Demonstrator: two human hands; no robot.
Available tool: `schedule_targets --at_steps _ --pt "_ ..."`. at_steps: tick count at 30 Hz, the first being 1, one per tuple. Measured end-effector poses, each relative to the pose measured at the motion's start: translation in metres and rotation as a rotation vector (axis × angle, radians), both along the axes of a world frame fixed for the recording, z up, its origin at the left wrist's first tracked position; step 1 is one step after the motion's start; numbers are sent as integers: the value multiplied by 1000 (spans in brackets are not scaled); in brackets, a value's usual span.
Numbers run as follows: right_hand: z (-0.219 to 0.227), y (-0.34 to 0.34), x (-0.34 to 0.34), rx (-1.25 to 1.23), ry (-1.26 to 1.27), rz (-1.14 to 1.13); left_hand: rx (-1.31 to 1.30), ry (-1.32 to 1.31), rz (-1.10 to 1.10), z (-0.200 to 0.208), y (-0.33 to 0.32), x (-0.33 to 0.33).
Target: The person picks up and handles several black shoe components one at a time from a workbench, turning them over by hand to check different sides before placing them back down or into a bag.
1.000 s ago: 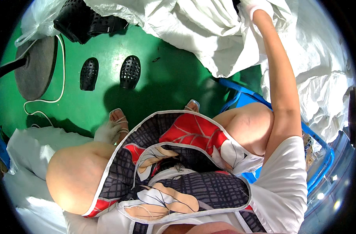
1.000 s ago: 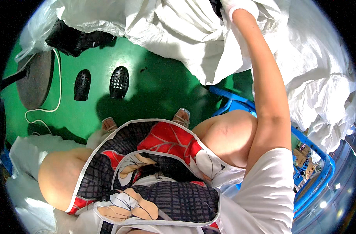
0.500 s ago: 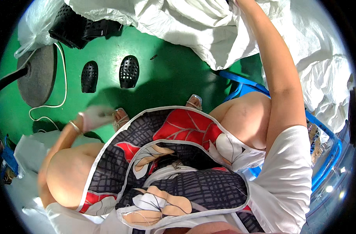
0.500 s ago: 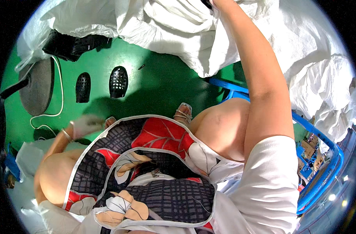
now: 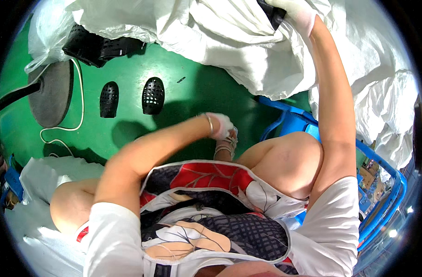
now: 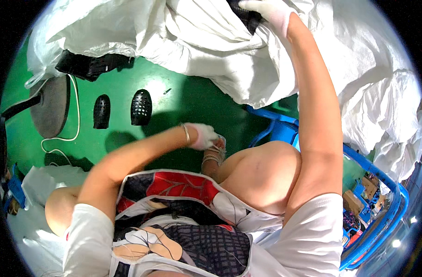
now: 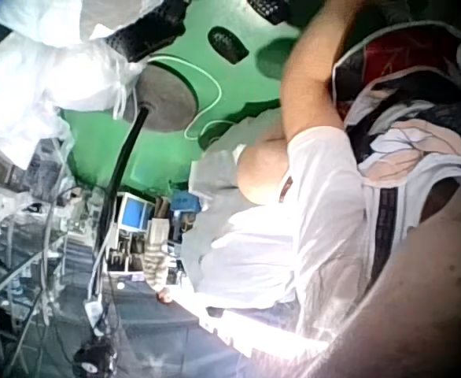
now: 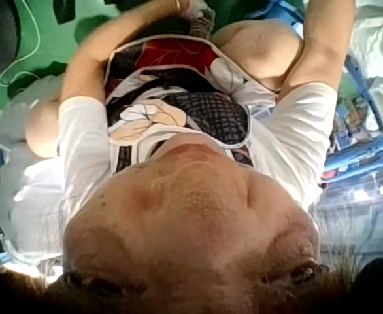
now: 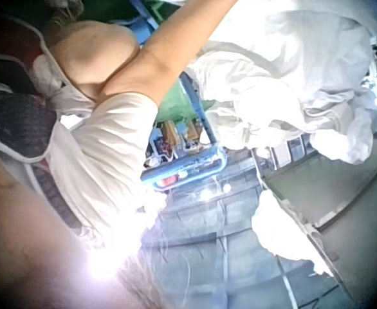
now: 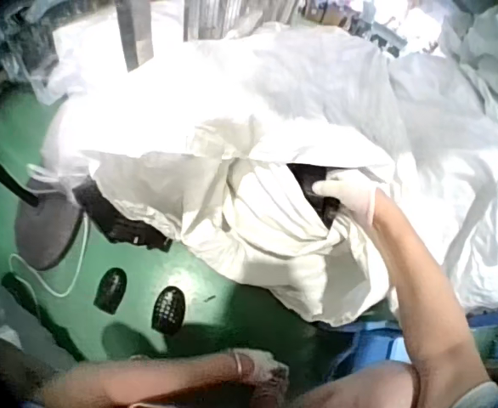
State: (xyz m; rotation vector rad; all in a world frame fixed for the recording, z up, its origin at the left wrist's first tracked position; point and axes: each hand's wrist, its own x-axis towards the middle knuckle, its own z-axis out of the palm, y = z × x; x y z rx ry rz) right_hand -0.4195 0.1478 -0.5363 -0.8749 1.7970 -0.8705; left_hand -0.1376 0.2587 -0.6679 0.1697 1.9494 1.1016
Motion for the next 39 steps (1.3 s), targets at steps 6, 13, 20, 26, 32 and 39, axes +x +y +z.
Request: schedule_targets --at_steps 6,13,20,26,32,39 --pt "-8 -8 9 -68 -16 -55 1 -11 441 -37 78 69" --pt "-11 -11 18 -45 -58 -142 -89 72 504 -37 92 62" --pt "4 -15 31 310 1178 106 -62 68 524 -17 111 68" --pt "-11 -28 23 167 1346 178 147 123 437 -40 107 67" --pt "-48 -42 12 -19 1224 195 -3 167 269 12 32 30" --pt "-10 -16 -6 100 330 -167 -387 250 299 116 -149 -14"
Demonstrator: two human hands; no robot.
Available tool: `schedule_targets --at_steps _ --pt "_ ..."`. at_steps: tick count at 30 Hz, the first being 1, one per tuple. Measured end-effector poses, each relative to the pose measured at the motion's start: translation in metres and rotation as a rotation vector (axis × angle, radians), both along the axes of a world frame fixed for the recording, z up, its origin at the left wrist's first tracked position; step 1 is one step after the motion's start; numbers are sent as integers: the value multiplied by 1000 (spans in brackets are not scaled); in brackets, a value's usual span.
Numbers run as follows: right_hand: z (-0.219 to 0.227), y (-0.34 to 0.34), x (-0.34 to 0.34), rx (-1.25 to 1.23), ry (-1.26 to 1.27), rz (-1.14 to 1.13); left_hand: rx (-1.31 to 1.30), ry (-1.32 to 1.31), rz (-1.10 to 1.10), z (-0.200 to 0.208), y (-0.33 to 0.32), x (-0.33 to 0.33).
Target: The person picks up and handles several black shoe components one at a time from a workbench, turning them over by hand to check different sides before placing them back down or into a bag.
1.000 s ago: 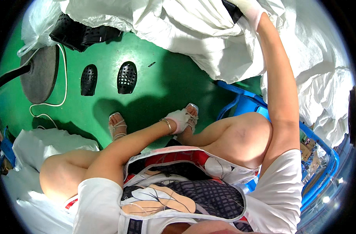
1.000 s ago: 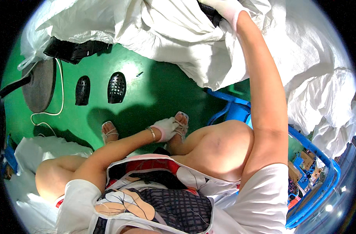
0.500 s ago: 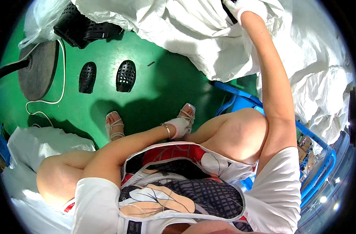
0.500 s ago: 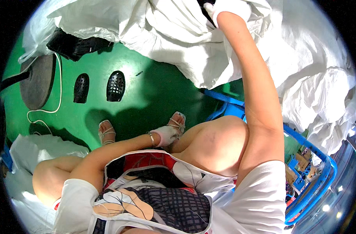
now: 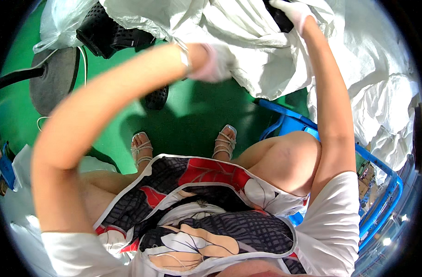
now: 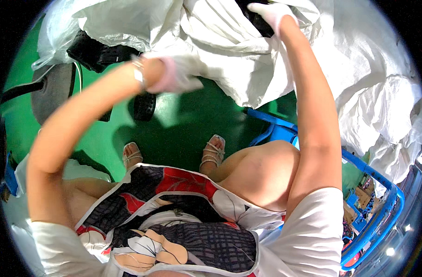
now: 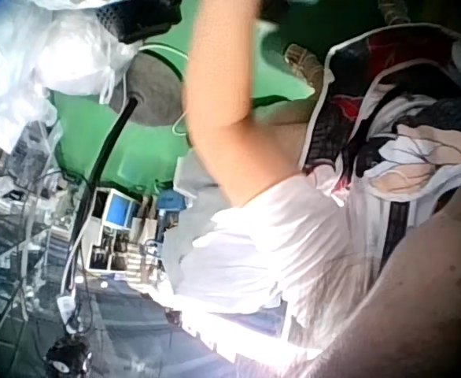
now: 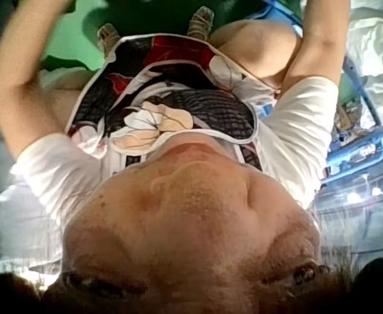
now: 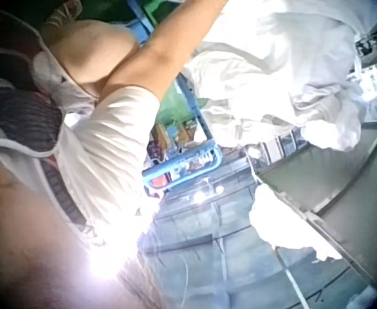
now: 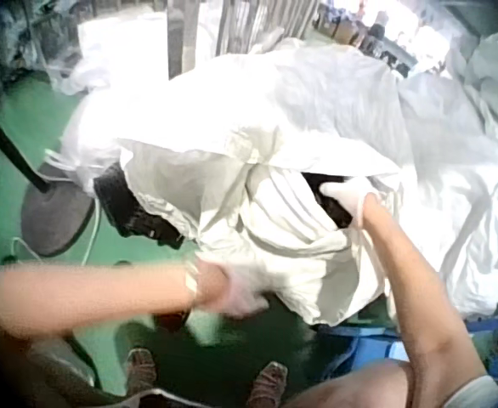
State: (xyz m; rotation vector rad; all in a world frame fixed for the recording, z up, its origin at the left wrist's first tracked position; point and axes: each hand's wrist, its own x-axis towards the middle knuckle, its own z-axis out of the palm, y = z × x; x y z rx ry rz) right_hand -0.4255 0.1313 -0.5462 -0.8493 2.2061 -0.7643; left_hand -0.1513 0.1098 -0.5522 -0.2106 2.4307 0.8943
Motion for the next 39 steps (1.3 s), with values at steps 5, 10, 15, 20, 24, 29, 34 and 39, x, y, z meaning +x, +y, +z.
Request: schedule_targets --at_steps 5,10,15,20,24,29,34,39 --pt "58 26 -12 -44 -374 244 145 253 397 65 -75 76" --pt "124 42 36 -118 -242 535 193 559 430 68 -79 103" --pt "126 21 115 -138 -404 752 -133 717 292 85 -73 100" --pt "73 4 190 -158 -119 1157 124 645 257 69 -52 133" --pt "25 12 222 -74 -312 895 127 522 579 5 -34 179" --pt "-11 13 203 356 -301 929 701 236 1266 -81 13 219" --pt "-31 36 193 489 -149 959 438 34 1318 -135 41 217" --pt "-16 25 168 580 66 977 5 201 1133 -153 49 206"
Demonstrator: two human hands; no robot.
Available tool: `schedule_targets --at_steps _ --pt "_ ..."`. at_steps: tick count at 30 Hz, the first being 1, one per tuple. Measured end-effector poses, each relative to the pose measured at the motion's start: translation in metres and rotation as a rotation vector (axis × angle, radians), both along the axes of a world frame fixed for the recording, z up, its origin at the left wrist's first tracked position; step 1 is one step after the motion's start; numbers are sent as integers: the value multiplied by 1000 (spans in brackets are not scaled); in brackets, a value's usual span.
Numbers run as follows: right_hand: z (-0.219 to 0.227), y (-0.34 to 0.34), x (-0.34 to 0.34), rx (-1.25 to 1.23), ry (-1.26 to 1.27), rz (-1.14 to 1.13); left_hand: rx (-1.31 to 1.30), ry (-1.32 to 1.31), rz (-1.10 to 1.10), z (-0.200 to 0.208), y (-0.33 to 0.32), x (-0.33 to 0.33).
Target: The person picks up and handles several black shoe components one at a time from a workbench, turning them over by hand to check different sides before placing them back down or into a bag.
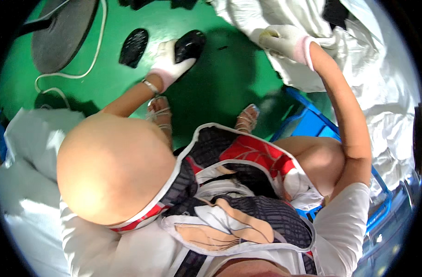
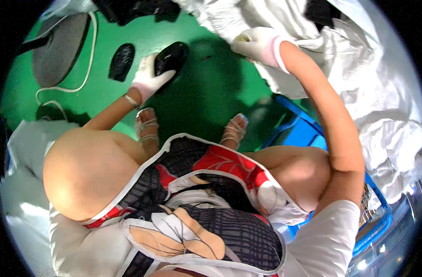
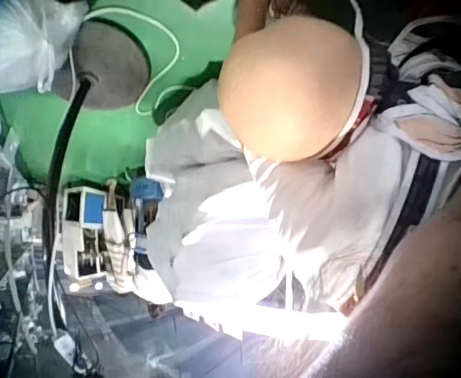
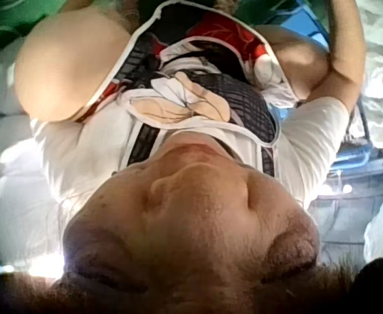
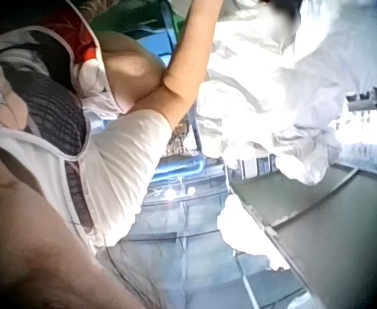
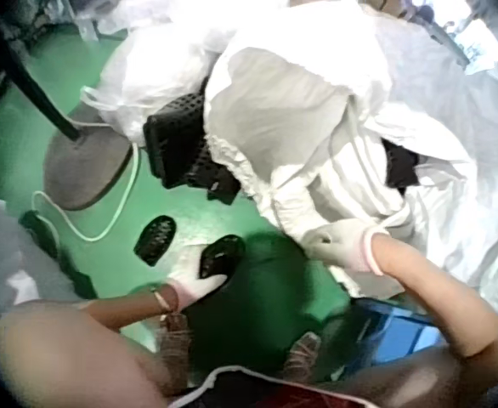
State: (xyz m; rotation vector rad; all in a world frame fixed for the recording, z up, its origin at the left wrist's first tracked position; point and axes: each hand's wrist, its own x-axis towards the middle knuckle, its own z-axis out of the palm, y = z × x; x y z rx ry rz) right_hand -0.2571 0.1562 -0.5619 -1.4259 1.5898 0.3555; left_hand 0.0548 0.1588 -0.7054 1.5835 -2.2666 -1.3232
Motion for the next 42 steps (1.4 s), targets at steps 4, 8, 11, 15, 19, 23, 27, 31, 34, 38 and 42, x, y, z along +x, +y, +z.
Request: schedule_targets --at_steps 4,8,11,15,19,23,27,31,34,38,42 --pt "41 -8 -48 -226 23 -167 -85 -32 -51 -9 -4 -3" --pt "62 -17 -94 -679 390 -398 -81 -60 -86 -13 -18 1" --pt "57 -25 -118 -906 515 -425 -120 -102 -110 -10 -19 8" --pt "54 -34 -133 -950 524 -448 -109 -88 -47 3 -15 16" --pt "41 -38 -135 -662 796 -219 -355 117 -166 18 -9 13" --pt "30 -24 -145 -774 857 -158 -360 -53 -525 31 -9 9" --pt "14 -34 -157 -629 859 -169 -364 -288 -661 33 -16 -3" --pt "-3 -40 -162 -546 954 -32 -369 -298 -682 31 -25 -7" --pt "-8 -36 -171 -349 1099 -137 -342 -230 -646 33 -24 0" --pt "-9 -25 -187 -446 1026 -285 -393 -36 -462 38 -17 8" --pt "3 -23 -202 -338 893 -493 -454 111 -354 44 -25 11"
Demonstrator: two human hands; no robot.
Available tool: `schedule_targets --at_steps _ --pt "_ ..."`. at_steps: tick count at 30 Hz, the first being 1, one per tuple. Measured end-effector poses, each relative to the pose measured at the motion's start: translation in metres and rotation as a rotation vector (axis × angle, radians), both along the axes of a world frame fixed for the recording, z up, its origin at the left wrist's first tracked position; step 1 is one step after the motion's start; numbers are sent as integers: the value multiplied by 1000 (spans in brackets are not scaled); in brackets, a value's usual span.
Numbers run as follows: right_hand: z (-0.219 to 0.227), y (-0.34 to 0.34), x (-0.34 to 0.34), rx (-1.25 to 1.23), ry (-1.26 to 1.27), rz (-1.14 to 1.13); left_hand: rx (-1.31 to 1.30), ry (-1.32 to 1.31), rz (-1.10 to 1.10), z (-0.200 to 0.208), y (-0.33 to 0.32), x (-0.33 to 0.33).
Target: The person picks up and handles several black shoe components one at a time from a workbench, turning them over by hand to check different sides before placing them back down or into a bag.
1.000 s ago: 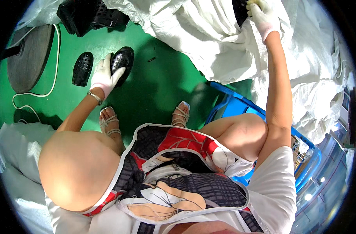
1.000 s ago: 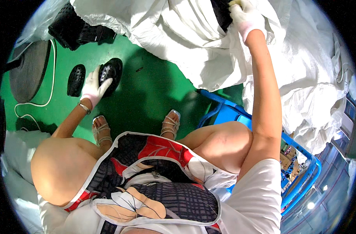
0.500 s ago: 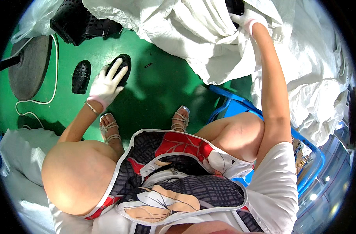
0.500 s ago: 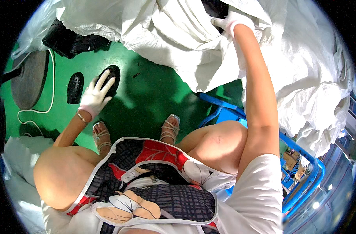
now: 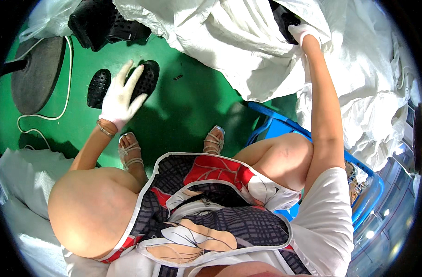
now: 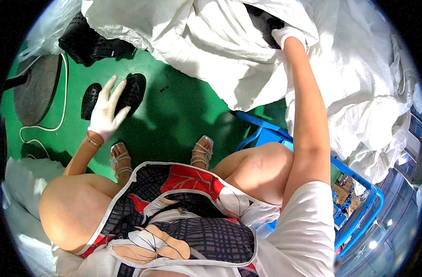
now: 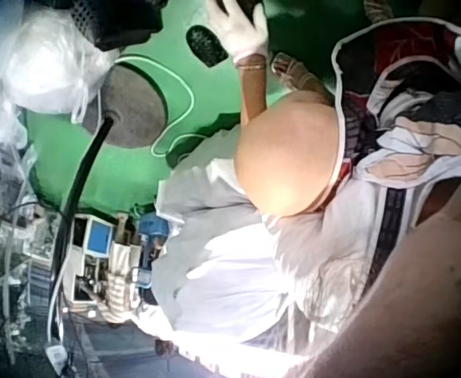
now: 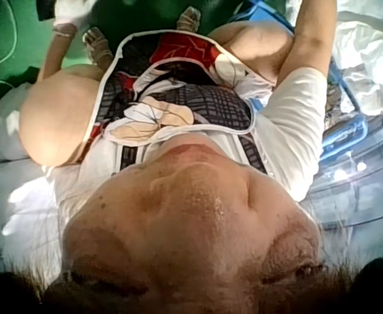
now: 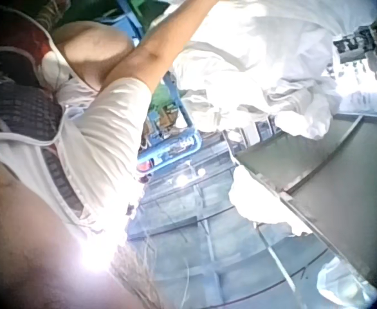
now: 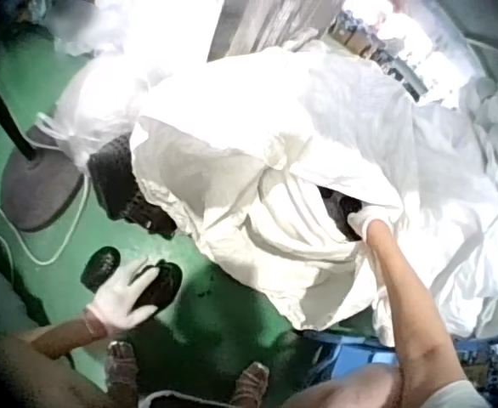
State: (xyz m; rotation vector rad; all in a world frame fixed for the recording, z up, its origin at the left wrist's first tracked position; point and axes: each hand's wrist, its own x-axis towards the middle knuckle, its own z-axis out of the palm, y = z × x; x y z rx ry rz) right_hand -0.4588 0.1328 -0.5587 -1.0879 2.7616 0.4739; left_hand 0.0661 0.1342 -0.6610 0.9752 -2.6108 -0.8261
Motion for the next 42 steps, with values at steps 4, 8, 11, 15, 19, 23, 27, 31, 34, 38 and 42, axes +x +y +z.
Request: schedule_targets --at_steps 4,8,11,15,19,23,27,31,34,38,42 --pt "24 12 -2 -314 -18 292 56 39 73 6 -16 7" --pt "43 21 11 -198 35 356 50 93 93 11 -35 13" --pt "70 20 31 -256 -18 302 323 95 58 27 -52 17" --pt "129 18 72 -403 -690 423 388 195 26 65 -77 4" --pt "135 14 140 -425 -1005 337 231 363 -155 107 -79 -29" --pt "121 -1 189 -137 -844 514 127 370 -328 133 -64 -60" --pt "131 26 235 -327 -408 948 91 517 -405 129 -53 -78" --pt "135 24 283 -364 -287 1182 -6 611 -336 117 -53 -80" --pt "122 28 299 -536 -519 1136 140 533 -300 103 -51 -69" --pt "96 -5 248 -363 -664 809 718 259 43 66 -38 -34" --pt "81 15 180 -467 -503 717 767 61 410 22 1 -2"
